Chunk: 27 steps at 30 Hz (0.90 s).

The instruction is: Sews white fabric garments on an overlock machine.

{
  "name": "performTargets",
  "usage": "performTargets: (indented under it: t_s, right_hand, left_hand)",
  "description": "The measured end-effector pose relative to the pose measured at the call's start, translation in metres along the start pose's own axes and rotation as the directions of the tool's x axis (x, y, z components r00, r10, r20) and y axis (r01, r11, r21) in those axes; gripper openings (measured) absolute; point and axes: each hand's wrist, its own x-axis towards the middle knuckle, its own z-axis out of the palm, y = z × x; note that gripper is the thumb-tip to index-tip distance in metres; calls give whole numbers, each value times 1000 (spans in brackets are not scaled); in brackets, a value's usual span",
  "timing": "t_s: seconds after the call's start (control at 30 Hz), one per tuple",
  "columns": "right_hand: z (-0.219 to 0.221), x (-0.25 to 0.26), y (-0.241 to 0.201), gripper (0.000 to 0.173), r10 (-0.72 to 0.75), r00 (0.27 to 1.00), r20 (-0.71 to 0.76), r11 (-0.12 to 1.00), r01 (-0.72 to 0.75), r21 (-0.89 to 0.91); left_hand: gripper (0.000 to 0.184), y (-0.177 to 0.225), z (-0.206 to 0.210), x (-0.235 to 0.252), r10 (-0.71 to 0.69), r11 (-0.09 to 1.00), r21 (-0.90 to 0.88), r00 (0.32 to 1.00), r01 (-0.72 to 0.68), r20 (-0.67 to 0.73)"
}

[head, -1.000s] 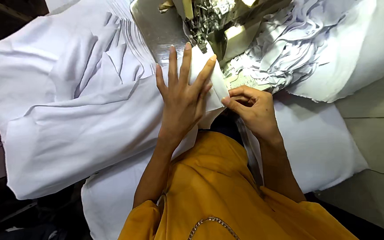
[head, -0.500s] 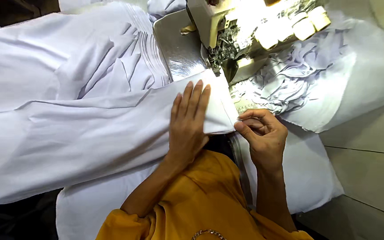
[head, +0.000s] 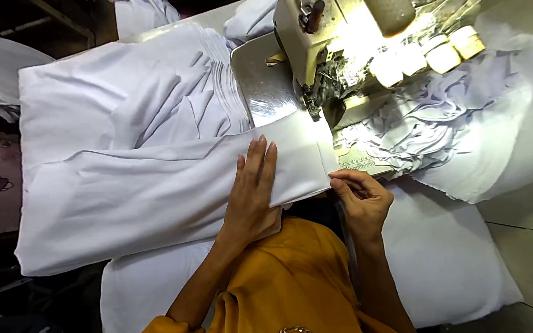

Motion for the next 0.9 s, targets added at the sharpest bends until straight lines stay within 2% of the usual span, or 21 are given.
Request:
performTargets:
  t_s: [0.17, 0.37, 0.5, 0.57, 0.7, 0.9]
  right_hand:
    - [17, 25, -5, 13, -52, 996, -71, 998, 48, -49]
    - [34, 59, -12, 16, -96, 993, -74, 982, 82, -172]
    - [31, 57, -13, 15, -67, 996, -62, 987, 57, -149]
    - [29, 53, -14, 16, -48, 997, -60, 990, 40, -134]
    - [24, 44, -15, 16, -18, 998, -57, 990, 10, -143]
    - [23, 30, -17, 16, 37, 999, 15, 989, -34, -143]
  left_hand:
    - [107, -10, -12, 24, 0, 999, -32, 1000, 1, 22]
    - [107, -35, -24, 68, 1, 998, -64, 991, 7, 131]
    - [117, -35, -33, 82, -88, 994, -51, 971, 101, 224]
    - [112, -32, -37, 86, -151, 984, -53, 956, 169, 252]
    - [100, -39, -34, 100, -238, 964, -62, 942, 259, 238]
    - [96, -54, -26, 113, -246, 963, -69, 952, 262, 184]
